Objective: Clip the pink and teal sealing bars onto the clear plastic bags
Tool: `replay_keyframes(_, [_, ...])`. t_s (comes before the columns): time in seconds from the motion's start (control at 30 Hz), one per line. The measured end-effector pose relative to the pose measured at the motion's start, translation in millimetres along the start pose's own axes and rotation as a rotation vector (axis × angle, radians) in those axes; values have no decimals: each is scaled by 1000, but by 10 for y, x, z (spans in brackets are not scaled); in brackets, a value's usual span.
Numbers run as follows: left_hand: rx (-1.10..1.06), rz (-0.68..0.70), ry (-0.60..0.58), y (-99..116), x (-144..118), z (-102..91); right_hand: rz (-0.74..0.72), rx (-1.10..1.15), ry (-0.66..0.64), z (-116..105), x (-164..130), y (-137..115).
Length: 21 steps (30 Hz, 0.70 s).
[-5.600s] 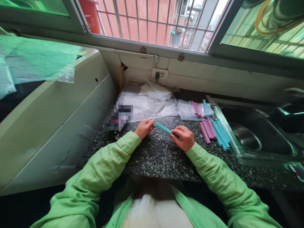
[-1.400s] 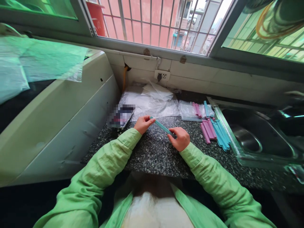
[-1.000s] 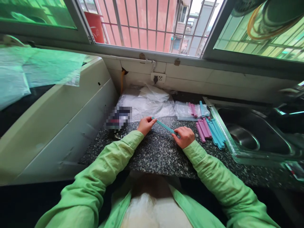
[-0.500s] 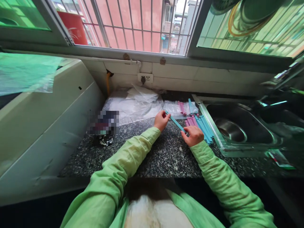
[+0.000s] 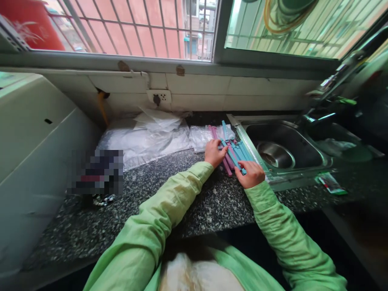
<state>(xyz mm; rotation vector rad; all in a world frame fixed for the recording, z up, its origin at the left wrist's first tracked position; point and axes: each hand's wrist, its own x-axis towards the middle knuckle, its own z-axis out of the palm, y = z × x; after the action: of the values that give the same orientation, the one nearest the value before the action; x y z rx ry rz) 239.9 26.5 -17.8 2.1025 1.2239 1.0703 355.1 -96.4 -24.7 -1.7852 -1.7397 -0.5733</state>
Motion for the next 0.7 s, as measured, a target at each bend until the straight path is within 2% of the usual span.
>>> replay_keyframes(0.23, [98,8,-65,87,44,101,36,-76,19,-55,-16,60])
replay_keyframes(0.37, [127,23,-80,118,63,163,72,-69,-18,-54,-23,64])
replay_keyframes(0.7, [155,52,-131,75,122,230,74,-142,-40,-33,-19,68])
